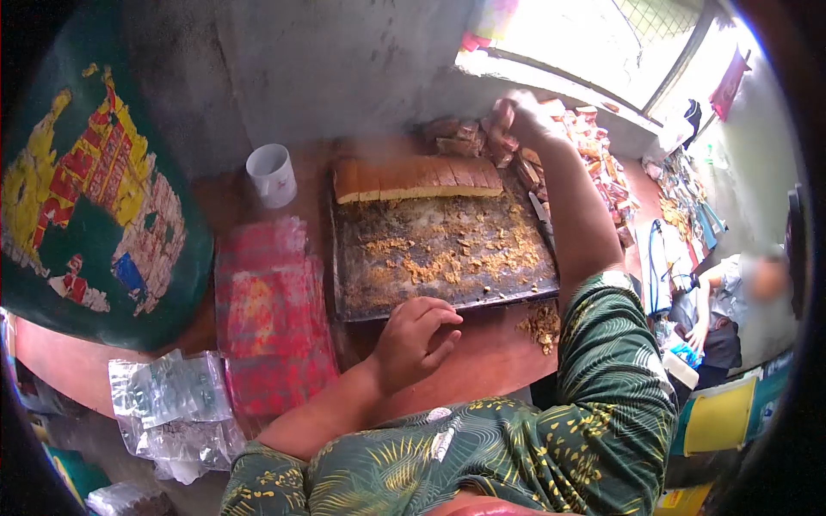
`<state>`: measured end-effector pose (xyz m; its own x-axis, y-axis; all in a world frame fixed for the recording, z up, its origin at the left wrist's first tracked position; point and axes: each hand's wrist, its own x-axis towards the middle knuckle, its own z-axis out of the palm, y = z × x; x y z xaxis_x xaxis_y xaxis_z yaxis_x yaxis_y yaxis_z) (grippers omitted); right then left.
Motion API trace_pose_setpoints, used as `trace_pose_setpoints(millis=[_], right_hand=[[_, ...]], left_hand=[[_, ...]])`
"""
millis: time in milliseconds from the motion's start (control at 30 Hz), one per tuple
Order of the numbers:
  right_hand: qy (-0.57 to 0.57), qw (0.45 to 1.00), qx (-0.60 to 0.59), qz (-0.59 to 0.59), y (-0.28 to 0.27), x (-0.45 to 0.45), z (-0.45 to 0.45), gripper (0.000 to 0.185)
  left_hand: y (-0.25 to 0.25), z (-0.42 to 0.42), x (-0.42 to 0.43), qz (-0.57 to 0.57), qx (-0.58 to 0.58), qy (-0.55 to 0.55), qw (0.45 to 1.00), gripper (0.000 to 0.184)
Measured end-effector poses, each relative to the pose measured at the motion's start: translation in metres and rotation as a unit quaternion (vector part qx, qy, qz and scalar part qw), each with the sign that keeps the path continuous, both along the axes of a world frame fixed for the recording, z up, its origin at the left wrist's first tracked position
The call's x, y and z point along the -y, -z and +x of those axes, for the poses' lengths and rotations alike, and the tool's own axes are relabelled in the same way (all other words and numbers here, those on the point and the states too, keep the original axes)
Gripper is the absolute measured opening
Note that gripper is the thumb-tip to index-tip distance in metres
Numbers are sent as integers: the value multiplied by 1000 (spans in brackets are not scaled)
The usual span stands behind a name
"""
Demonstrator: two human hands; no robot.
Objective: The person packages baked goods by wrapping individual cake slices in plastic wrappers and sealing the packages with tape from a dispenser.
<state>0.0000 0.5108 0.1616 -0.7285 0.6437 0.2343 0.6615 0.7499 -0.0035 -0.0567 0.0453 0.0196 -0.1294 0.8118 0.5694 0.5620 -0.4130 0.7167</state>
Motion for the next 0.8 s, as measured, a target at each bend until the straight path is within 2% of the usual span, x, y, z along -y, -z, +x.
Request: trace_pose_setpoints(millis=[33, 67, 100, 200, 267, 333, 400, 467, 500, 600, 633, 800], right_hand=[[29, 981, -128, 145, 3, 15, 7, 40], [88, 934, -212, 273, -20, 53, 6, 42], [101, 920, -223, 306, -24, 61, 6, 38], [-71, 986, -130, 71, 0, 50, -8, 32], [-50, 997, -18, -63, 28, 66, -24, 35], [-80, 995, 7, -53, 62, 61, -38, 51], [-19, 979, -18, -203, 75, 70, -41, 63], [9, 979, -43, -197, 81, 90, -42, 70], [52, 969, -32, -239, 89, 85, -46, 78], [22, 983, -49, -175, 105, 81, -47, 82], [23, 978, -57, -199, 103, 84, -45, 84], [60, 994, -58, -64, 111, 94, -32, 84]], left_hand=[[2, 0, -1, -3, -4, 5, 1000, 22], [3, 0, -3, -5, -8, 10, 1000, 22], [3, 0, -4, -7, -10, 9, 1000, 23], [1, -1, -1, -18, -18, 2, 1000, 24], [0, 0, 0, -25, -19, -2, 1000, 24], [0, 1, -1, -27, -28, 4, 999, 23], [3, 0, -2, -36, -33, 13, 999, 23], [7, -1, -2, -52, -32, 26, 998, 24], [6, -1, -2, -50, -32, 22, 998, 23], [1, 0, -2, -52, -37, 16, 998, 23], [0, 1, -1, -58, -43, 17, 997, 23], [5, 1, -2, -68, -56, 19, 996, 23]])
